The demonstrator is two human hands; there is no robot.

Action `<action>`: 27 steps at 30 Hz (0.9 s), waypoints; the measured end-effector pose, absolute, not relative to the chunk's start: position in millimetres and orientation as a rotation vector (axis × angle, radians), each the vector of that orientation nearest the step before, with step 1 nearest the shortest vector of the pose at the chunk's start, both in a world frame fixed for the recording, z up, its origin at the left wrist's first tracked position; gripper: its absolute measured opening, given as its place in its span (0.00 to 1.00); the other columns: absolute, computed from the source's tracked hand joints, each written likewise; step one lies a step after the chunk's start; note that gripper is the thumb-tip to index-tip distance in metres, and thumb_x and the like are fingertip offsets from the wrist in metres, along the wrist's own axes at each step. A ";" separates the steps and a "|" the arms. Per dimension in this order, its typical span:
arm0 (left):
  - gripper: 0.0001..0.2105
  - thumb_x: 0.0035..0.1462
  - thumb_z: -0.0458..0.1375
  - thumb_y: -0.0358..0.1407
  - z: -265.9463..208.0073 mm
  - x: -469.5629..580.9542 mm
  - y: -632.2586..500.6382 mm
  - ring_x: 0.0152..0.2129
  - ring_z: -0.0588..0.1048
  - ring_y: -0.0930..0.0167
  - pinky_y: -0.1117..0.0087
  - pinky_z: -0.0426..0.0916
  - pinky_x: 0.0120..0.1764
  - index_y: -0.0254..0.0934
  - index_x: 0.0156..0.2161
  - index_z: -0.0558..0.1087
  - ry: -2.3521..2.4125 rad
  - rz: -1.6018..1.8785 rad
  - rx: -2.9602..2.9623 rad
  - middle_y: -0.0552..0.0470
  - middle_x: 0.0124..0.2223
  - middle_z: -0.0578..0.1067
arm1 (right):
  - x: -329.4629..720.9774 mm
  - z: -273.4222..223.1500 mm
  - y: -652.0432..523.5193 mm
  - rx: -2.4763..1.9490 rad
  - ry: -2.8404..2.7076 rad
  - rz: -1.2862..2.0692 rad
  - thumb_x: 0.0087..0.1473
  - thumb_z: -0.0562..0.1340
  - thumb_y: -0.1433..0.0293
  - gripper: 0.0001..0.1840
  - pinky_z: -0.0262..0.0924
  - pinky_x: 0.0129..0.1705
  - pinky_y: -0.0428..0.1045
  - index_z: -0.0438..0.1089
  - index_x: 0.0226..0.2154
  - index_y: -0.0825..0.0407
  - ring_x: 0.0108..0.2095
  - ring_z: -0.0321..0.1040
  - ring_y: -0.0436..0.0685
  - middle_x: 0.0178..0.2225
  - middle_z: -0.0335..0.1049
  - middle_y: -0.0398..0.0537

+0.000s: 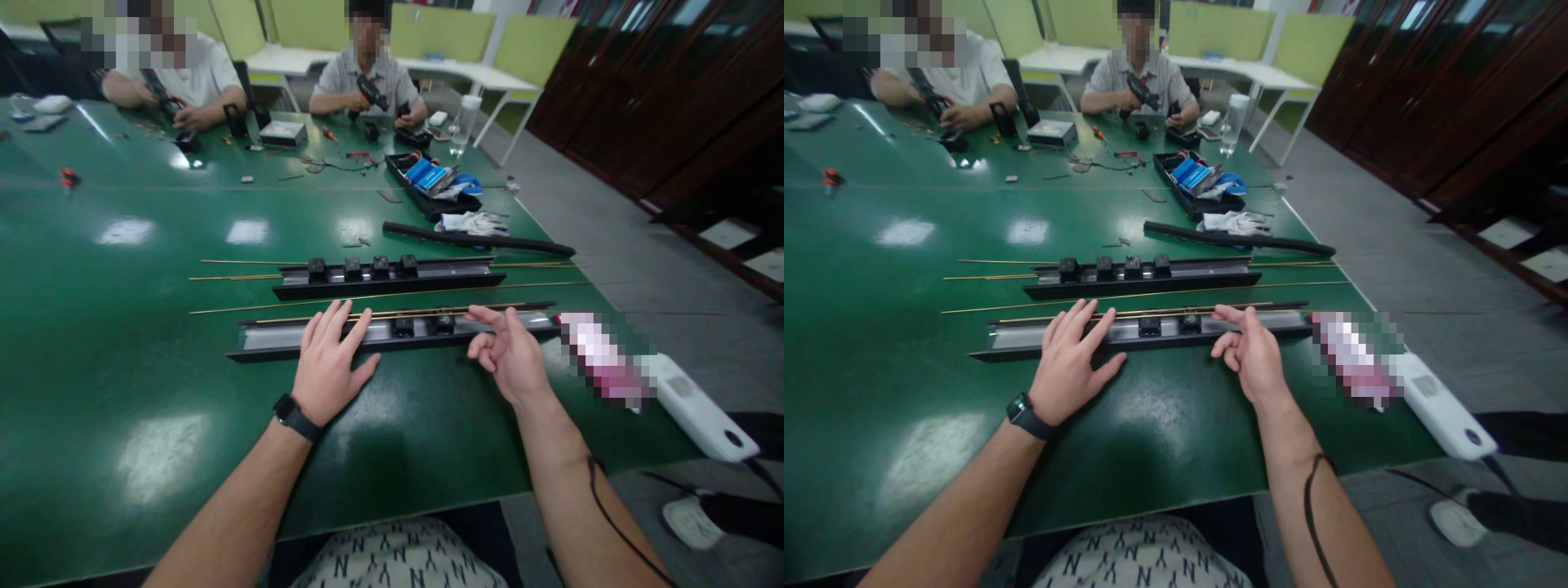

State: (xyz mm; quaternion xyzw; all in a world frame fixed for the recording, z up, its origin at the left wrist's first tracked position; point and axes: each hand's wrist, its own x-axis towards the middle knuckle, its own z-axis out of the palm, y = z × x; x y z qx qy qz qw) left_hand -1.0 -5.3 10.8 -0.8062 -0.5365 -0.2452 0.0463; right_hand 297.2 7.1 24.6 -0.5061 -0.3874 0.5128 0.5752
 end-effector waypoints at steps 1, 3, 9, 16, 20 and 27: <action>0.31 0.64 0.60 0.45 10.8 -1.1 -5.3 0.71 0.58 0.54 0.47 0.52 0.70 0.41 0.70 0.64 -1.636 -0.747 -2.459 0.38 0.72 0.62 | 297.2 24.9 7.1 -1.188 -0.907 1.199 0.63 0.58 0.44 0.30 0.42 0.12 0.42 0.79 0.47 0.52 0.21 0.70 0.47 0.49 0.77 0.58; 0.31 0.64 0.60 0.45 10.7 -1.2 -5.2 0.71 0.58 0.54 0.47 0.52 0.70 0.41 0.70 0.64 -1.634 -0.744 -2.459 0.38 0.72 0.62 | 297.1 25.4 7.2 -1.194 -0.904 1.193 0.63 0.58 0.44 0.30 0.42 0.12 0.42 0.78 0.47 0.52 0.21 0.70 0.47 0.49 0.77 0.58; 0.31 0.64 0.60 0.45 10.2 -1.1 -5.1 0.71 0.58 0.54 0.47 0.52 0.70 0.42 0.70 0.64 -1.632 -0.751 -2.459 0.37 0.72 0.62 | 297.2 25.5 7.3 -1.197 -0.916 1.201 0.63 0.58 0.44 0.30 0.41 0.12 0.42 0.78 0.46 0.52 0.21 0.70 0.47 0.50 0.76 0.57; 0.31 0.64 0.60 0.45 10.1 -0.9 -5.2 0.71 0.58 0.54 0.47 0.52 0.70 0.42 0.70 0.64 -1.636 -0.762 -2.455 0.38 0.72 0.62 | 294.6 25.0 5.6 -1.180 -0.953 1.218 0.63 0.59 0.45 0.29 0.41 0.12 0.43 0.77 0.49 0.50 0.21 0.70 0.47 0.50 0.76 0.55; 0.31 0.64 0.60 0.45 10.5 -0.6 -5.3 0.71 0.58 0.54 0.47 0.52 0.70 0.42 0.70 0.64 -1.643 -0.767 -2.459 0.38 0.72 0.62 | 293.7 25.6 5.4 -1.183 -0.954 1.226 0.63 0.59 0.45 0.29 0.41 0.12 0.42 0.78 0.48 0.51 0.21 0.70 0.47 0.51 0.77 0.57; 0.31 0.64 0.60 0.45 10.2 -0.7 -5.0 0.71 0.58 0.53 0.46 0.52 0.70 0.42 0.70 0.63 -1.642 -0.772 -2.469 0.38 0.72 0.62 | 294.8 26.3 5.8 -1.186 -0.929 1.200 0.62 0.59 0.44 0.29 0.42 0.12 0.42 0.78 0.47 0.51 0.21 0.70 0.46 0.50 0.77 0.57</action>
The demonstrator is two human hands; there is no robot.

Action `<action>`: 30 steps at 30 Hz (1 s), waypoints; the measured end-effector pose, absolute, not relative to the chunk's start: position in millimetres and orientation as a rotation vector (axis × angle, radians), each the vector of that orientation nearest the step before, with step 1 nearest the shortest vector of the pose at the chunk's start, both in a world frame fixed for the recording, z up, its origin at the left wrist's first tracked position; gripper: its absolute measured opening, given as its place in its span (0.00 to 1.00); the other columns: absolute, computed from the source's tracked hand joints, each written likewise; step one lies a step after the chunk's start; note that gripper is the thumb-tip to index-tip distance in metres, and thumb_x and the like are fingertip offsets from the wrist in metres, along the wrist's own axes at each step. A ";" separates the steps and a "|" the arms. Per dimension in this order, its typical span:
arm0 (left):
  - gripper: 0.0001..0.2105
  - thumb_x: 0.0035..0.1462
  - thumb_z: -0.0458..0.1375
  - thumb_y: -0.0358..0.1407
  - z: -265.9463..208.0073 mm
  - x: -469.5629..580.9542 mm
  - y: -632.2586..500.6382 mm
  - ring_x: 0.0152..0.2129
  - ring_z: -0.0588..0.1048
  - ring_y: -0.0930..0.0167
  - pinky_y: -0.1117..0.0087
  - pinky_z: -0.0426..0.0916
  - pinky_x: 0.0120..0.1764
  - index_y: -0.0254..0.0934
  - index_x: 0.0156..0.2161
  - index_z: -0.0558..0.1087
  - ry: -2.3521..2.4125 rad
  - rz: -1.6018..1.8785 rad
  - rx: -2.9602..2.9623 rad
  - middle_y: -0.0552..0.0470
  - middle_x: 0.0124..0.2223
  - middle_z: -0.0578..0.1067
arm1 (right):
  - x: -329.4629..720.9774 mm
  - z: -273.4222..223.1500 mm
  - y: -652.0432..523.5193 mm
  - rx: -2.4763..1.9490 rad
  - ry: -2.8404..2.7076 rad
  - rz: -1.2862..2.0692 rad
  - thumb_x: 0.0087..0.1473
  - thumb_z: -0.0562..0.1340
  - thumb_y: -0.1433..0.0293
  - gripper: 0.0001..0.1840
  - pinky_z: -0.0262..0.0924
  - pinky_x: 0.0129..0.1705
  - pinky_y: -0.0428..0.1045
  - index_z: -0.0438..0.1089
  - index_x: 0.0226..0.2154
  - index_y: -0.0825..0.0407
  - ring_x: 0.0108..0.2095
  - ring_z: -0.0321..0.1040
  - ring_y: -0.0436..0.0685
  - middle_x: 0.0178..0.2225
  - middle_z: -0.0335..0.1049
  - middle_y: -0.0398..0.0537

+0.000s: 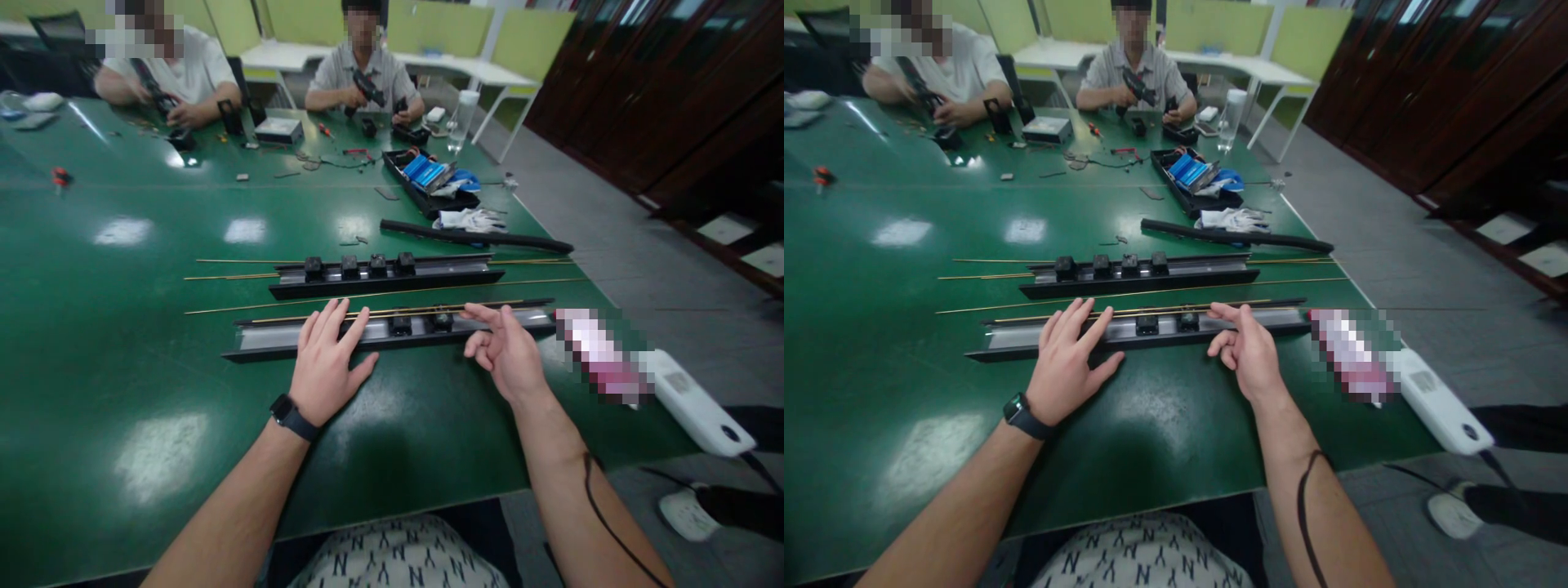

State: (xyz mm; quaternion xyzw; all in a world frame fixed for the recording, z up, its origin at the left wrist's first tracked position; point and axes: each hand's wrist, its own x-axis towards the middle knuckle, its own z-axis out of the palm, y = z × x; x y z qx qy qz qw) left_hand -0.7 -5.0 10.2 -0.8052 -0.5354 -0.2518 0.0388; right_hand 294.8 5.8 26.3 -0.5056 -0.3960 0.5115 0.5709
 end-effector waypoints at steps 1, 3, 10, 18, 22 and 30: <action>0.32 0.63 0.61 0.45 10.0 -0.8 -5.0 0.71 0.58 0.54 0.46 0.52 0.70 0.43 0.70 0.63 -1.642 -0.771 -2.468 0.38 0.72 0.62 | 295.1 26.2 5.9 -1.191 -0.927 1.195 0.62 0.59 0.44 0.30 0.42 0.13 0.42 0.78 0.47 0.51 0.21 0.70 0.46 0.50 0.77 0.57; 0.32 0.63 0.61 0.44 9.8 -0.7 -5.0 0.71 0.58 0.54 0.46 0.53 0.70 0.43 0.70 0.63 -1.643 -0.769 -2.462 0.39 0.72 0.62 | 295.7 25.9 6.2 -1.201 -0.925 1.186 0.62 0.59 0.44 0.30 0.42 0.13 0.42 0.78 0.47 0.51 0.21 0.70 0.47 0.49 0.77 0.57; 0.31 0.64 0.60 0.44 10.5 -0.2 -5.9 0.71 0.58 0.54 0.47 0.52 0.70 0.42 0.70 0.63 -1.635 -0.753 -2.459 0.38 0.72 0.62 | 297.6 23.9 7.5 -1.204 -0.919 1.193 0.63 0.58 0.44 0.30 0.41 0.13 0.43 0.79 0.46 0.52 0.21 0.70 0.47 0.49 0.77 0.57; 0.31 0.64 0.60 0.45 9.8 -1.4 -5.4 0.71 0.58 0.54 0.47 0.51 0.70 0.42 0.70 0.64 -1.641 -0.755 -2.460 0.38 0.72 0.62 | 297.9 24.3 7.5 -1.196 -0.907 1.195 0.64 0.57 0.44 0.30 0.42 0.12 0.42 0.79 0.46 0.52 0.21 0.70 0.47 0.49 0.77 0.57; 0.30 0.65 0.60 0.44 9.6 -1.4 -5.2 0.71 0.58 0.55 0.47 0.52 0.70 0.42 0.70 0.64 -1.633 -0.763 -2.457 0.38 0.72 0.63 | 297.5 24.8 7.1 -1.192 -0.903 1.200 0.64 0.57 0.45 0.30 0.42 0.13 0.42 0.79 0.46 0.53 0.21 0.70 0.47 0.49 0.77 0.58; 0.28 0.65 0.59 0.44 9.8 -2.3 -4.5 0.69 0.62 0.55 0.48 0.54 0.70 0.41 0.68 0.67 -1.616 -0.794 -2.440 0.39 0.70 0.65 | 296.2 23.7 7.6 -1.185 -0.905 1.210 0.62 0.59 0.44 0.30 0.41 0.12 0.42 0.78 0.46 0.52 0.20 0.70 0.47 0.49 0.77 0.58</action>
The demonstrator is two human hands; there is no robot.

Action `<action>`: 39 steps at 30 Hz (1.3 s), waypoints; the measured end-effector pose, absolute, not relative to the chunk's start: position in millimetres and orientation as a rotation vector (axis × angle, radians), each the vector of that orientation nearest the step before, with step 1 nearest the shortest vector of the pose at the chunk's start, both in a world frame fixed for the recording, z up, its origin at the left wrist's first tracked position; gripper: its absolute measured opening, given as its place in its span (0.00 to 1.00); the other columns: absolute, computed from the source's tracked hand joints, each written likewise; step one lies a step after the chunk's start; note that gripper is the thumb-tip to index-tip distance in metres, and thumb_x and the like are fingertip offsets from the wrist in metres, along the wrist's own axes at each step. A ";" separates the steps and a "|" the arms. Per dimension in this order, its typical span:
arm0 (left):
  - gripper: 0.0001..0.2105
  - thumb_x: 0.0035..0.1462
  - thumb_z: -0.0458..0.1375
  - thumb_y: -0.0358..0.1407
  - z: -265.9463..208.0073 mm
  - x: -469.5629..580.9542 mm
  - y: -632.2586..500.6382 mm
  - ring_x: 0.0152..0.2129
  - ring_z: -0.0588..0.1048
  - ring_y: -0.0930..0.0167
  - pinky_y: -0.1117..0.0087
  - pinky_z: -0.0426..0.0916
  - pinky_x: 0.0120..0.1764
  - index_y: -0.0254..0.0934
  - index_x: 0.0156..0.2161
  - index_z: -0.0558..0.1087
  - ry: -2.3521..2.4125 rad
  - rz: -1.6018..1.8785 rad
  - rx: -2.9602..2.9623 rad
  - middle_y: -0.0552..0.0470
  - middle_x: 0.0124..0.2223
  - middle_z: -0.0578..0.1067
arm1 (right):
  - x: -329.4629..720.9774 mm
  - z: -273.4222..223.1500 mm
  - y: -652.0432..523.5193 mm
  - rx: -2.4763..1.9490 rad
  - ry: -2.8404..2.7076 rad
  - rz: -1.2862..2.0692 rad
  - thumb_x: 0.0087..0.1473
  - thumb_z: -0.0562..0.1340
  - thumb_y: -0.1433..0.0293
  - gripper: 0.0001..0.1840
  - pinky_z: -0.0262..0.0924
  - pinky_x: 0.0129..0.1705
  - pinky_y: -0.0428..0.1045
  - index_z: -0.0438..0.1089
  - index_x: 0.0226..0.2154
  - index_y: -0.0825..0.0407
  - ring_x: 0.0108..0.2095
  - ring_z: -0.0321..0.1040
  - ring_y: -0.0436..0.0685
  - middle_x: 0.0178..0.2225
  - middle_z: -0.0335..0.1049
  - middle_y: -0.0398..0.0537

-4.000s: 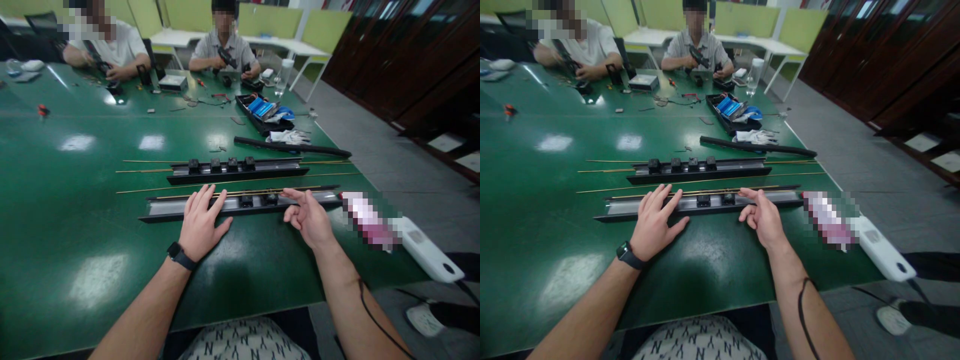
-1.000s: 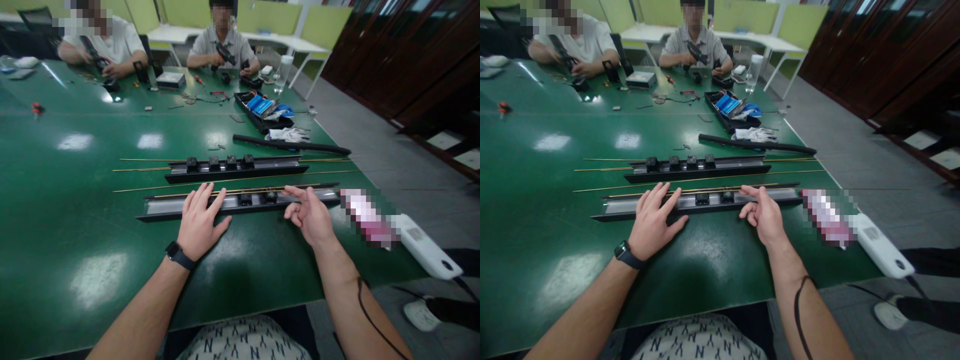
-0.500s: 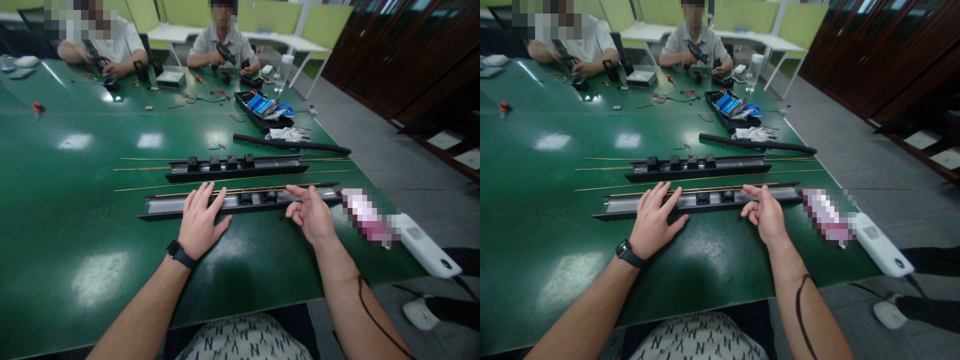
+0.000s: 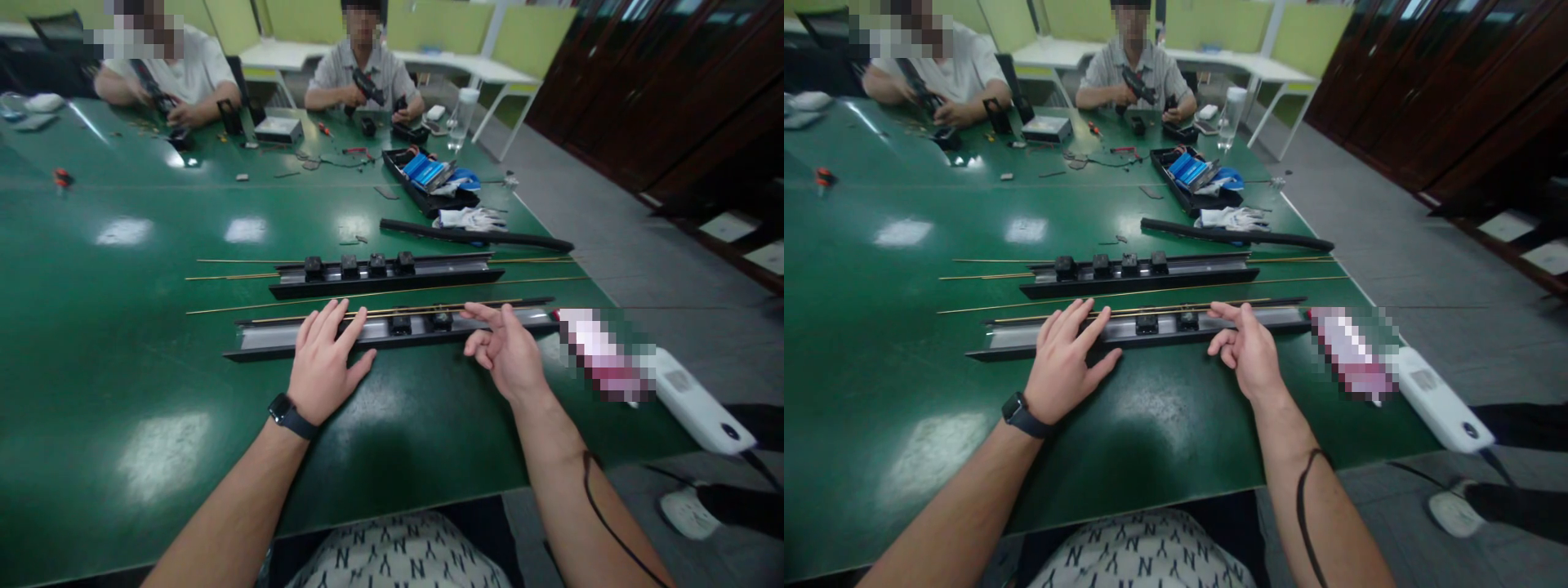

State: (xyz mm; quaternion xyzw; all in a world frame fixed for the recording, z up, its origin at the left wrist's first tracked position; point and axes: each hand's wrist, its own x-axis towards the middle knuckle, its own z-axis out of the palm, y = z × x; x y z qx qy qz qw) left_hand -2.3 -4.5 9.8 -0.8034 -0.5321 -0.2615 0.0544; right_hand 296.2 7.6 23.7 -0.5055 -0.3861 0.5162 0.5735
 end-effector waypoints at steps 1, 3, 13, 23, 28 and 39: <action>0.28 0.65 0.59 0.44 9.9 -2.4 -4.6 0.69 0.62 0.55 0.48 0.54 0.69 0.41 0.68 0.67 -1.613 -0.793 -2.437 0.39 0.70 0.66 | 296.3 23.4 7.6 -1.182 -0.907 1.213 0.62 0.59 0.44 0.30 0.41 0.12 0.42 0.79 0.46 0.52 0.20 0.70 0.47 0.49 0.77 0.57; 0.28 0.65 0.59 0.44 10.1 -2.3 -5.0 0.69 0.62 0.55 0.48 0.54 0.69 0.41 0.68 0.67 -1.610 -0.786 -2.431 0.39 0.70 0.66 | 296.4 22.9 7.6 -1.175 -0.907 1.215 0.63 0.59 0.45 0.30 0.41 0.12 0.42 0.79 0.46 0.52 0.21 0.70 0.47 0.49 0.77 0.57; 0.29 0.66 0.57 0.45 13.5 6.6 -5.7 0.71 0.59 0.57 0.52 0.51 0.71 0.33 0.68 0.65 -1.584 -0.741 -2.456 0.38 0.71 0.64 | 295.7 22.5 7.8 -1.187 -0.908 1.195 0.63 0.58 0.45 0.30 0.41 0.12 0.42 0.78 0.46 0.54 0.20 0.70 0.47 0.48 0.78 0.58; 0.30 0.66 0.58 0.47 19.5 18.7 -6.0 0.72 0.57 0.55 0.50 0.49 0.72 0.37 0.69 0.65 -1.622 -0.660 -2.477 0.37 0.72 0.62 | 295.7 22.9 8.6 -1.189 -0.913 1.194 0.63 0.59 0.44 0.31 0.41 0.12 0.42 0.78 0.46 0.54 0.20 0.70 0.47 0.48 0.78 0.58; 0.34 0.65 0.58 0.48 22.5 28.8 -4.4 0.72 0.56 0.53 0.49 0.49 0.72 0.28 0.68 0.64 -1.593 -0.558 -2.513 0.32 0.72 0.61 | 295.2 22.2 8.9 -1.190 -0.909 1.187 0.64 0.58 0.45 0.31 0.41 0.12 0.42 0.78 0.46 0.54 0.20 0.70 0.47 0.47 0.78 0.58; 0.40 0.62 0.58 0.57 20.5 40.1 -7.1 0.72 0.54 0.47 0.45 0.50 0.70 0.35 0.71 0.60 -1.626 -0.519 -2.458 0.27 0.73 0.57 | 294.7 23.2 8.2 -1.211 -0.912 1.171 0.64 0.57 0.45 0.30 0.41 0.12 0.43 0.78 0.46 0.54 0.20 0.70 0.47 0.49 0.77 0.59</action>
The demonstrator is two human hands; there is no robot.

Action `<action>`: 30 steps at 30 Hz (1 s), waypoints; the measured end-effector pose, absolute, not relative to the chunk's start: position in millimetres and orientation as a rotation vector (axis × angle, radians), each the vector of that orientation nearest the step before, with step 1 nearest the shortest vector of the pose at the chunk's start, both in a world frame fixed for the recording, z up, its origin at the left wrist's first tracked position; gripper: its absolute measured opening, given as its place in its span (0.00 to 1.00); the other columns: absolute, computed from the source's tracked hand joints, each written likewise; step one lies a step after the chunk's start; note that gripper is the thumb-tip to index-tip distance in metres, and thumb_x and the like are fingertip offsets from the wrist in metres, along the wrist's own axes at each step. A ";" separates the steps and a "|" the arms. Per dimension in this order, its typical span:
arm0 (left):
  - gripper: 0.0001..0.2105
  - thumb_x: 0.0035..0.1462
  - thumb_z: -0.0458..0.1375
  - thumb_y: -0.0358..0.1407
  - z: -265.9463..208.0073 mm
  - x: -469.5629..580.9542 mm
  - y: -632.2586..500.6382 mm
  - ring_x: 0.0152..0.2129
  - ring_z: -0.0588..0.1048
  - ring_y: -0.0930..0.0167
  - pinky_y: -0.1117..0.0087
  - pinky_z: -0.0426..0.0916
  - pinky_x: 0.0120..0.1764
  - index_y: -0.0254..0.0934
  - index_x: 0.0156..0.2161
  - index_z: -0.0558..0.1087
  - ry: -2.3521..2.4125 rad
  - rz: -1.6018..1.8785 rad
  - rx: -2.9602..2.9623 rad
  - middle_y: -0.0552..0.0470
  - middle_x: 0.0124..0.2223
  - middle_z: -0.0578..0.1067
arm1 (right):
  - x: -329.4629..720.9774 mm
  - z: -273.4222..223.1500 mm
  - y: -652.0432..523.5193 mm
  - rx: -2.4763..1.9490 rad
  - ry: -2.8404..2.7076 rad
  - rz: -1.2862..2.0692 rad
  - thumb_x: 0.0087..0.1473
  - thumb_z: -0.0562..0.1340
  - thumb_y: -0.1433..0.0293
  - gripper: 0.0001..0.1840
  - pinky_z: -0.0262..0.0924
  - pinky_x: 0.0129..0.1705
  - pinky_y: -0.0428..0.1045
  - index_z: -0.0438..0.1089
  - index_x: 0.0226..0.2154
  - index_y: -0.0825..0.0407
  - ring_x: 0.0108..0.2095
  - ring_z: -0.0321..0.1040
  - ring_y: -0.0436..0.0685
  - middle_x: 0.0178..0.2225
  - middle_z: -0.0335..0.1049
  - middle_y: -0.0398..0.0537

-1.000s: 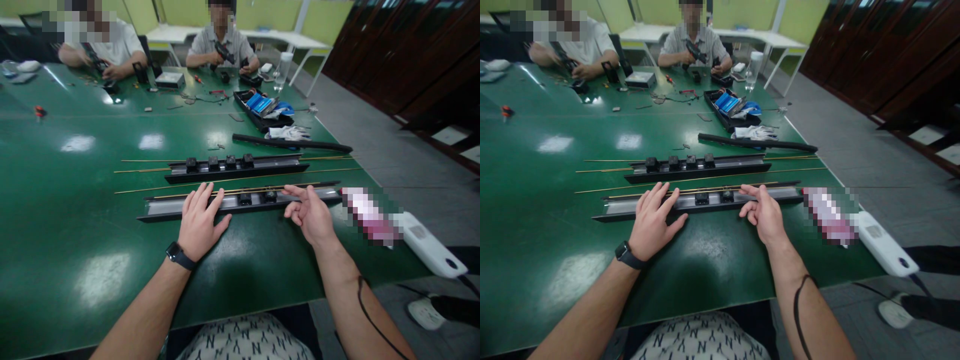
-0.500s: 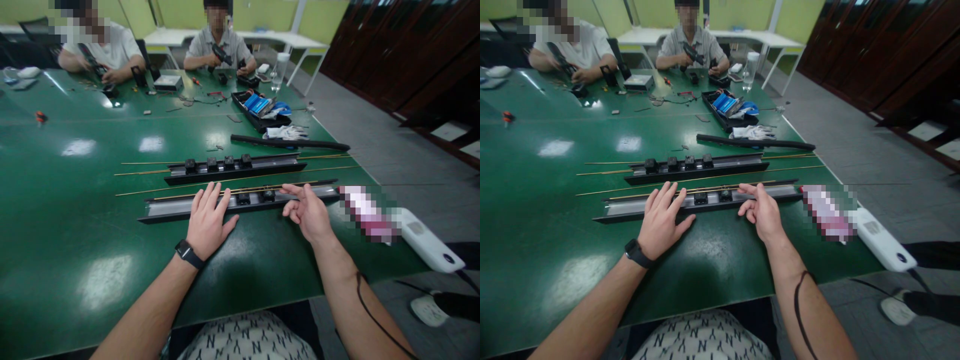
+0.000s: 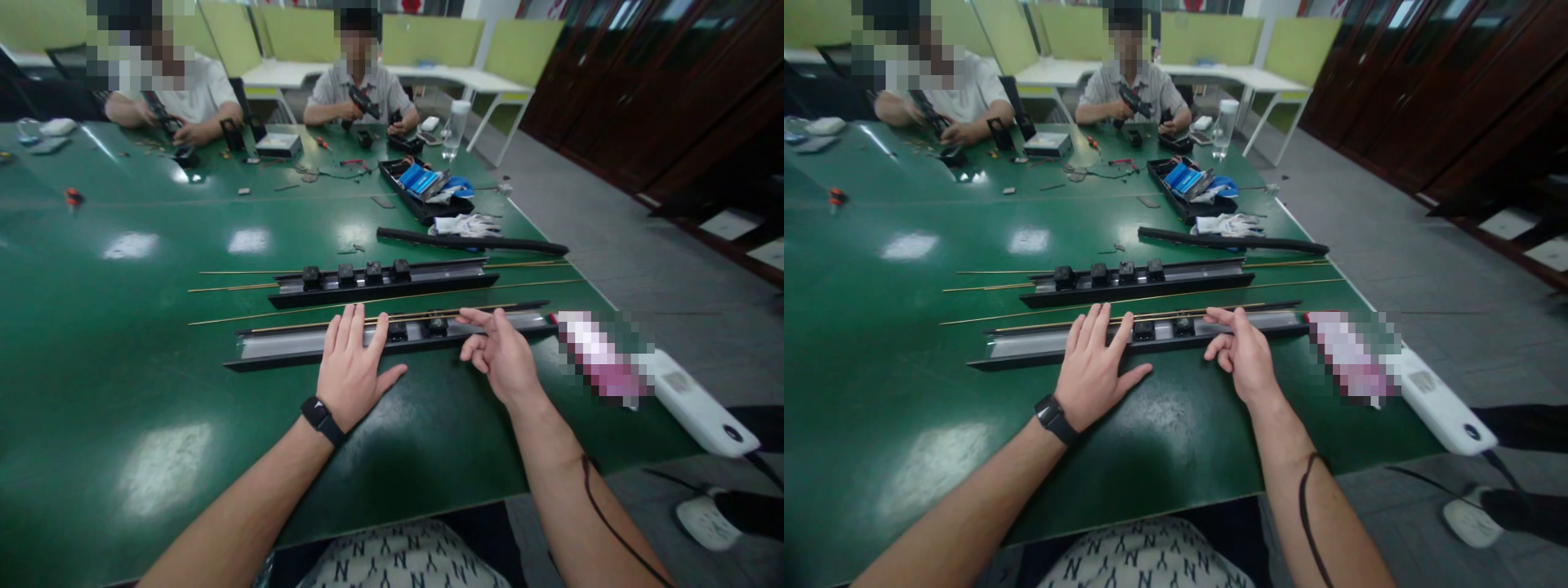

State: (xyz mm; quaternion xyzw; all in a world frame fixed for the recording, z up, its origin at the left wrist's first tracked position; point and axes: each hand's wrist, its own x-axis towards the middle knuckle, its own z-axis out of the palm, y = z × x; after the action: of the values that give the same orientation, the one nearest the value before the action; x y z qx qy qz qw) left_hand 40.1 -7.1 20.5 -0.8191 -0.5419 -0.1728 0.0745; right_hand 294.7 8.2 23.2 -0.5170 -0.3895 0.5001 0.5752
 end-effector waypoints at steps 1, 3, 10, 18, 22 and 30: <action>0.40 0.62 0.58 0.57 18.4 39.7 -7.0 0.72 0.53 0.47 0.46 0.49 0.71 0.35 0.71 0.60 -1.621 -0.539 -2.457 0.27 0.73 0.57 | 294.6 23.3 8.0 -1.212 -0.914 1.169 0.64 0.57 0.45 0.30 0.41 0.12 0.43 0.77 0.46 0.54 0.20 0.70 0.47 0.49 0.77 0.59; 0.39 0.63 0.57 0.57 15.1 38.7 -6.8 0.73 0.52 0.49 0.47 0.49 0.71 0.36 0.72 0.60 -1.611 -0.582 -2.462 0.29 0.74 0.56 | 294.5 23.7 7.5 -1.211 -0.919 1.164 0.64 0.57 0.45 0.30 0.41 0.13 0.43 0.78 0.46 0.54 0.20 0.70 0.47 0.48 0.77 0.58; 0.39 0.64 0.58 0.55 12.5 35.8 -5.6 0.73 0.53 0.53 0.48 0.47 0.71 0.36 0.72 0.59 -1.599 -0.627 -2.503 0.34 0.75 0.56 | 293.7 26.0 6.3 -1.235 -0.943 1.160 0.63 0.58 0.44 0.30 0.41 0.13 0.43 0.77 0.47 0.52 0.21 0.70 0.47 0.49 0.77 0.57; 0.39 0.63 0.59 0.55 11.2 33.3 -5.0 0.73 0.53 0.53 0.48 0.47 0.72 0.39 0.72 0.58 -1.594 -0.629 -2.515 0.36 0.75 0.56 | 295.0 23.4 6.5 -1.214 -0.948 1.158 0.63 0.58 0.45 0.29 0.41 0.13 0.43 0.78 0.48 0.52 0.20 0.70 0.47 0.50 0.77 0.57; 0.39 0.63 0.59 0.55 11.3 33.1 -5.0 0.73 0.53 0.52 0.49 0.47 0.72 0.39 0.73 0.58 -1.588 -0.621 -2.513 0.36 0.75 0.55 | 295.7 22.2 7.6 -1.208 -0.934 1.146 0.64 0.58 0.45 0.30 0.41 0.13 0.43 0.78 0.47 0.53 0.20 0.70 0.47 0.49 0.77 0.58; 0.39 0.63 0.60 0.55 11.0 33.1 -4.8 0.73 0.54 0.53 0.49 0.48 0.71 0.40 0.73 0.58 -1.591 -0.614 -2.503 0.36 0.75 0.56 | 294.6 24.9 7.9 -1.242 -0.921 1.125 0.63 0.58 0.44 0.31 0.41 0.12 0.43 0.78 0.46 0.53 0.20 0.69 0.47 0.48 0.77 0.58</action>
State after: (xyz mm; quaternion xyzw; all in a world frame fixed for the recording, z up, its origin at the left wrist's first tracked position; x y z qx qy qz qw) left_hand 33.1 -4.8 11.0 -0.8251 -0.5245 -0.2024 0.0566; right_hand 294.6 7.9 24.9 -0.5305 -0.3934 0.4807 0.5769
